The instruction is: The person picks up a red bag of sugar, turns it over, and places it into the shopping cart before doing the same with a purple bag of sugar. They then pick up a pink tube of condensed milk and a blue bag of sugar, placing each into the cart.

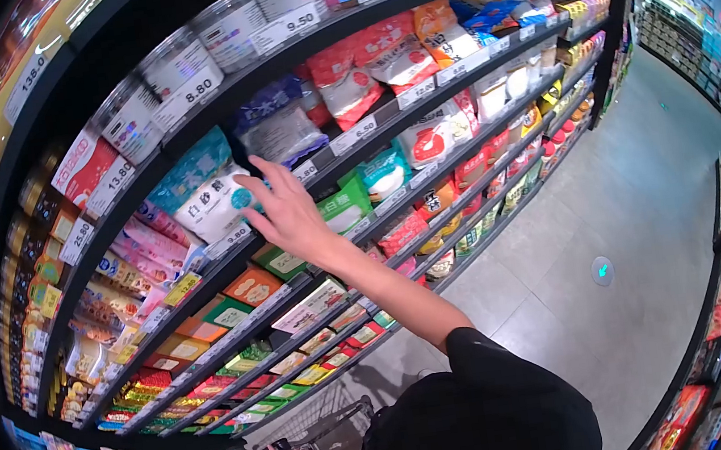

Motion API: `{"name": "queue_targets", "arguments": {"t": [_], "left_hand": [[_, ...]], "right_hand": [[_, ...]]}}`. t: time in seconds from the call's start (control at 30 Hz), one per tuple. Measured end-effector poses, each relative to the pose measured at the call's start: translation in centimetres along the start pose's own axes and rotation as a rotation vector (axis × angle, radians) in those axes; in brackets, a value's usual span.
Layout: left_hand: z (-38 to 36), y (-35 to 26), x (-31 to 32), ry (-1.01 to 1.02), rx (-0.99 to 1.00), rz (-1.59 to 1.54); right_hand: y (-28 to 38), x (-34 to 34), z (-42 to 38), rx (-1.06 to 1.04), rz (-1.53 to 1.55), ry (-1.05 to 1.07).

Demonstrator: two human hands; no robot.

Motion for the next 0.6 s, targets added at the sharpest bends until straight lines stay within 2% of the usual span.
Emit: {"name": "queue_targets", "arguments": {"t": [0.6], "left_hand": [[-0.3,0.1,0.1,0.061,0.007,0.065]], "right_hand": [[-1.5,2.4,0.5,0.004,-0.064,0.049]]}}
Point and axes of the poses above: each hand's wrist, its own z-axis towards the middle knuckle, its own x-axis out of the palm, y = z × x, the point moved 2 cm from there along z, towards the middle knuckle, and after that the axes turned 11 degrees about x, right-handed, at the moved point
